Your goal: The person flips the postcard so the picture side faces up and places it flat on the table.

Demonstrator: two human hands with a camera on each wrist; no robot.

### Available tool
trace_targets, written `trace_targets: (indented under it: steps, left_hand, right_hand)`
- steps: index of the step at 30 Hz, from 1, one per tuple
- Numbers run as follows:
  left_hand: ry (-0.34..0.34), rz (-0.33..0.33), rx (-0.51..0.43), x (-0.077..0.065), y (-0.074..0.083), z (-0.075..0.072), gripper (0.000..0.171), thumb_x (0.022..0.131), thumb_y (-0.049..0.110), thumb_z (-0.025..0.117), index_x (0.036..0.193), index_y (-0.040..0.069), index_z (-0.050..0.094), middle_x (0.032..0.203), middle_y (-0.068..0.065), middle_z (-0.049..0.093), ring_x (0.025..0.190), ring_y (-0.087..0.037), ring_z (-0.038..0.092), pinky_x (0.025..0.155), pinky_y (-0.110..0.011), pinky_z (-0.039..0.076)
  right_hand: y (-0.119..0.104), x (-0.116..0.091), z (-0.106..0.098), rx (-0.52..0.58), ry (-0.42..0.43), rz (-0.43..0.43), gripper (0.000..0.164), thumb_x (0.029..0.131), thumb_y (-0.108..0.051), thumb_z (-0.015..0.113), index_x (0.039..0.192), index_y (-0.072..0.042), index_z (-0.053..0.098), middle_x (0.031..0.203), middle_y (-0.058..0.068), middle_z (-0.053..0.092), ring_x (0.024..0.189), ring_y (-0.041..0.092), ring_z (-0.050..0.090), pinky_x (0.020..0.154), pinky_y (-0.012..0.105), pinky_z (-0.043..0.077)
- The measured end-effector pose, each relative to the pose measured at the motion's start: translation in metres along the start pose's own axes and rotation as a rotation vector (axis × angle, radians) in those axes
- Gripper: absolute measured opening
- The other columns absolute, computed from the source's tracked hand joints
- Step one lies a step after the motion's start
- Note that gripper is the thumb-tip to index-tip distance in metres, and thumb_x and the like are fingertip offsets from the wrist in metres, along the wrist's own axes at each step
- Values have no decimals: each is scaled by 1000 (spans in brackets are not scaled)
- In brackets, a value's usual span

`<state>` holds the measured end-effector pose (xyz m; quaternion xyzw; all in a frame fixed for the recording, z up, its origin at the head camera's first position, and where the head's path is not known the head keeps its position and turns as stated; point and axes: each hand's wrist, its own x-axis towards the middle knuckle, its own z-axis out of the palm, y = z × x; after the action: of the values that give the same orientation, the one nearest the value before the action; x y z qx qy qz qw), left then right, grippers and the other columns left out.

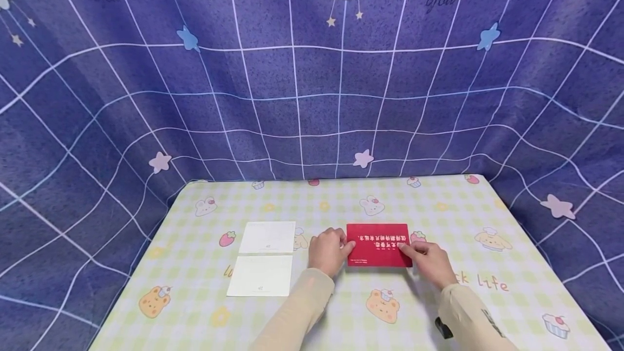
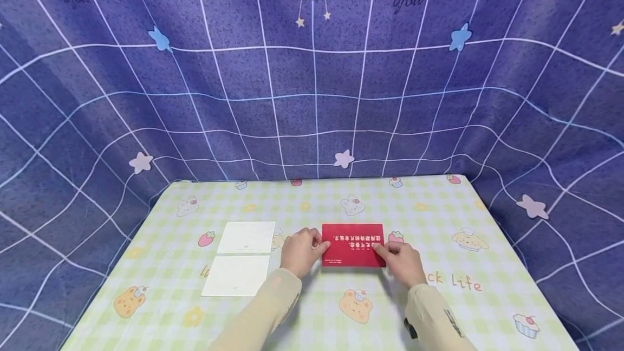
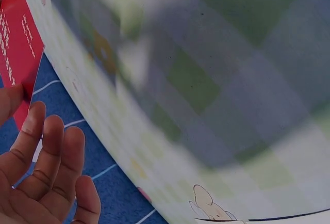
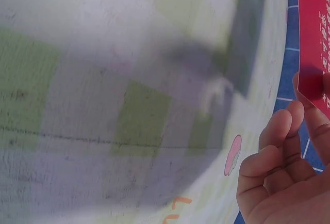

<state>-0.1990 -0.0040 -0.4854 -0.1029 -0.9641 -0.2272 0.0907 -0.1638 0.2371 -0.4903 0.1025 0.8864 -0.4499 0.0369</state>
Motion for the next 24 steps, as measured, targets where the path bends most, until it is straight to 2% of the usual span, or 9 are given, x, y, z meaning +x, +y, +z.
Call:
trace_targets:
  steps: [5,8,24]
  left_hand:
    - [-9,2,12,0,3,2,28,87,33,81,74,16,63,64,7,48,59,-10,47,69,-33,44]
    - [-14,4,15,0,4,4,28,87,33,81,74,16,63,63,7,48,59,-10,47,69,-33,44]
    - [-29,6,15,-1,15,17,30,86,33,83,74,15,62,63,7,49,59,-10,48,67,-31,43]
  right_hand:
    - [3,-1,-2,4,6,-2,40,97,-36,68,72,-7,60,71,2,56,73,19,48,65,32,37]
    - [5,0,-3,-1,1,0,38,98,-36,67,72,-8,61,69,2,56,71,18,49,64,32,37]
    - [15,2,-10,-60,4,32,34,99,-37,65,79,-9,67,76,1,59,77,20,51,65,32,38]
